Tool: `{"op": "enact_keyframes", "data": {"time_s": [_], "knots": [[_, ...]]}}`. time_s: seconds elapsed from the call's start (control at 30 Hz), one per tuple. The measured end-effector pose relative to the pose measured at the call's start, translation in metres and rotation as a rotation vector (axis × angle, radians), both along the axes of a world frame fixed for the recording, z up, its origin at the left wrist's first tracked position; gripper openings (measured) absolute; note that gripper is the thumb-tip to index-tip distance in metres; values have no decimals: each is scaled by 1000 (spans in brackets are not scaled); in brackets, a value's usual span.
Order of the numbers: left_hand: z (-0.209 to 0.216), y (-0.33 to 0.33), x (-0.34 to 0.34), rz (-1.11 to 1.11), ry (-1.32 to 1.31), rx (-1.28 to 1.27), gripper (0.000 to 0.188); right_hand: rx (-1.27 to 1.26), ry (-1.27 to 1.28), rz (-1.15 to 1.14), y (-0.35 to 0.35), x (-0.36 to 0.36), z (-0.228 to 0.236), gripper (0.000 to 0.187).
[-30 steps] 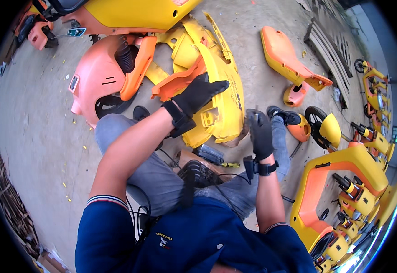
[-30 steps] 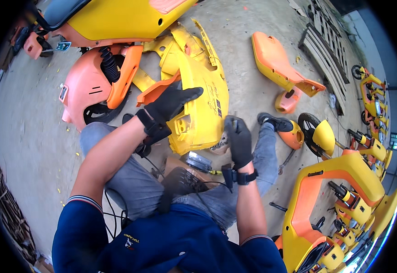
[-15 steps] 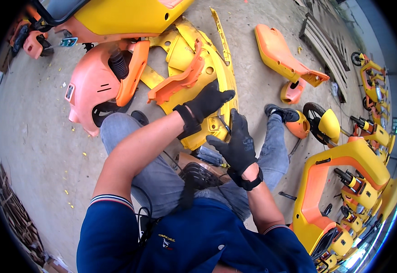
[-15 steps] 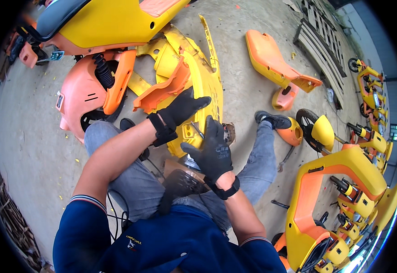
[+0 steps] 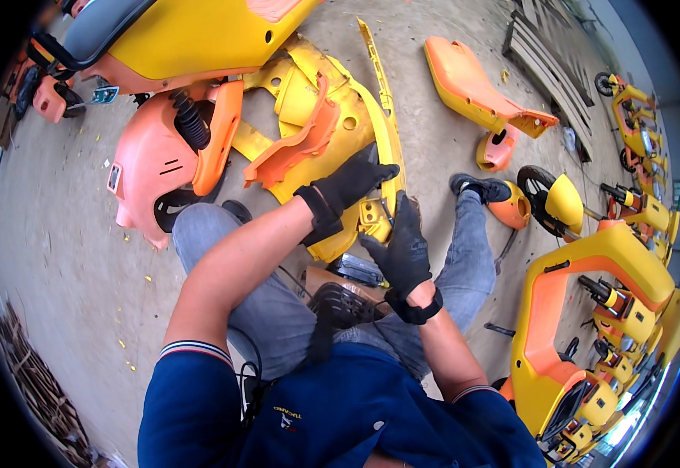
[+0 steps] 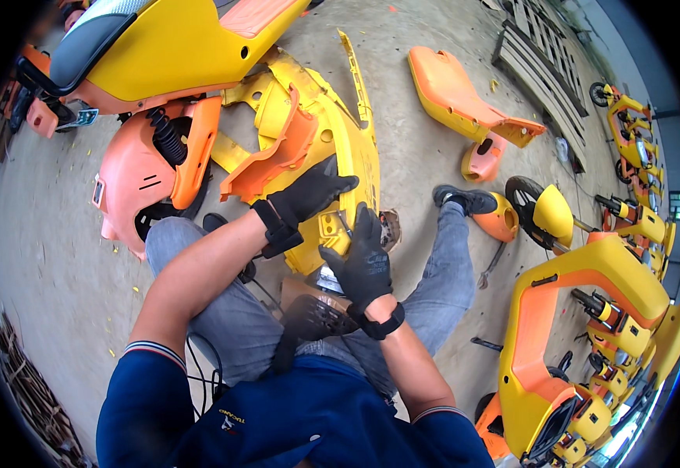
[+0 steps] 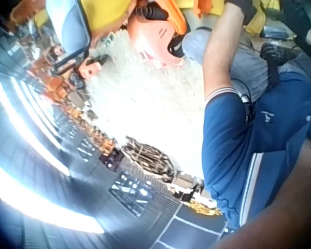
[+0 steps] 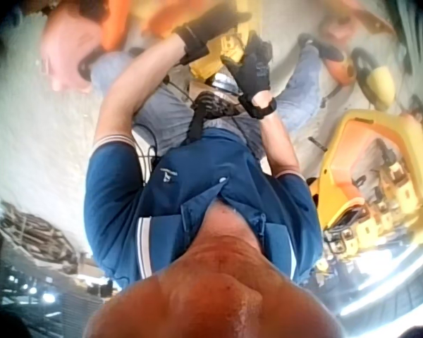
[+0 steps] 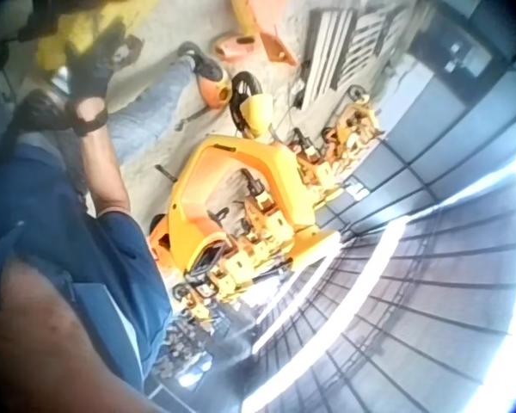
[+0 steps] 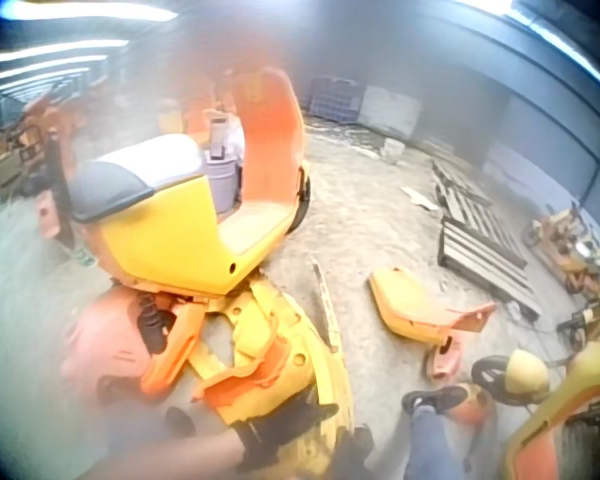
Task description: The person sits on the floor and uses a screwdriver to remove screws from a yellow plastic scooter body panel. They then separate the panel into two pieces and inspect the edges and mounting points.
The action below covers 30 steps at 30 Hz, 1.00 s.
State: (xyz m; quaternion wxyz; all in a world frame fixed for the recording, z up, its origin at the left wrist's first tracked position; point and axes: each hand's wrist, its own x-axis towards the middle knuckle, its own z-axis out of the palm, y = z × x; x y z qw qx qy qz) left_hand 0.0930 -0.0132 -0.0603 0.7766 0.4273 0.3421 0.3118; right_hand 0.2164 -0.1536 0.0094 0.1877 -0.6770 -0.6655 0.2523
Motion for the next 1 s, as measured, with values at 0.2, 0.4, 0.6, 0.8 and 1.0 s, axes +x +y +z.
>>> {"op": "enact_keyframes", "data": {"time_s": [0.2,0.4,0.6,0.8,1.0], "knots": [[32,1,1,-190,-163,27,54,96,289,-253,23,39,-23,78],[39,14,-22,-284,603,378,61,256,415,-418,39,117,-57,56],[0,38,-61,104,702,445,61,177,677,-534,47,151,-50,29],[11,33,-63,85,809,447,62,97,732,-565,37,158,-52,33],[-20,39,-91,242,1069,547,58,-18,756,-615,39,142,-32,37]]}}
